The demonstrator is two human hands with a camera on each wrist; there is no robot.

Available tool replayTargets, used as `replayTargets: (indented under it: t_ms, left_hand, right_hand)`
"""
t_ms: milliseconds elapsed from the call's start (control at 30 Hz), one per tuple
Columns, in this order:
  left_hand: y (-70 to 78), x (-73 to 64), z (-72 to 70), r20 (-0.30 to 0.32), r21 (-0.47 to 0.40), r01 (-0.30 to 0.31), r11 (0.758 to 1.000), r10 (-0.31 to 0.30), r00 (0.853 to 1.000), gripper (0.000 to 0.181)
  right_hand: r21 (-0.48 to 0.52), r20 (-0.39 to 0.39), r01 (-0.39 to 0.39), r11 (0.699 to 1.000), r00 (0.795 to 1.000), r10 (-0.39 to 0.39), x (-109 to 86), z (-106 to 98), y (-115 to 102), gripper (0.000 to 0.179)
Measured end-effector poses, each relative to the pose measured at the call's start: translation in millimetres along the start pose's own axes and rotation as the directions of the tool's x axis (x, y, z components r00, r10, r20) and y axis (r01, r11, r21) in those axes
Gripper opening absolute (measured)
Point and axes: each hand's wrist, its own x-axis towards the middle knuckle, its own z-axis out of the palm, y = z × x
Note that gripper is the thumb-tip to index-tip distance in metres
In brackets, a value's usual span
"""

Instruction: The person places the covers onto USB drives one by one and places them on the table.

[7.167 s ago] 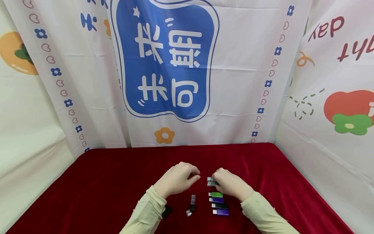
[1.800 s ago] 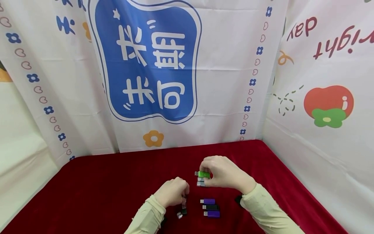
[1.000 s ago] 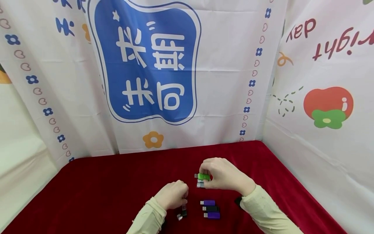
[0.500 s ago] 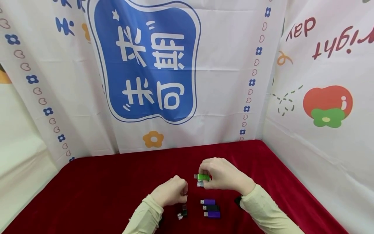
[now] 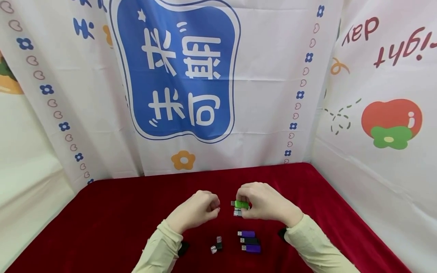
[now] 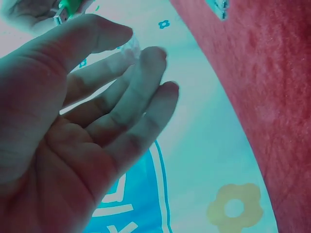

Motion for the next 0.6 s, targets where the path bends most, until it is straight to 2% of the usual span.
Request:
replayTargets:
  t_ms: [133,267,367,600]
  left_hand:
    - [0.6,-0.7,-4.8,-0.068,0.020,-0.014,1.000,0.015,0.998,0.004]
    - [2.7,-0.9,-7.9,-0.146,0.019,-0.044,0.999,0.047,0.988,0.006]
    - [4.8,-0.5,-9.6,-0.200,0.017,-0.085,0.996,0.087,0.976,0.008]
    - [7.5,1.6,-10.0,-0.298,0.055,-0.188,0.981,0.196,0.934,0.014]
  right_hand:
    - [-0.009,-0.003,0.001,1.000,1.000,-0.001,0.7,-0.7,0.4,0.017]
    - [0.000,-0.010,0.003,1.000,1.000,-0.003,1.0,-1.2,0.9,0.018]
    - [0.012,-0.009,-0.005,1.000,1.000,0.005,0.1,-1.3,1.5,0.018]
    - [0.000,-0.016,-0.006,1.000,1.000,0.006,-1.0,-2.2,2.7,0.018]
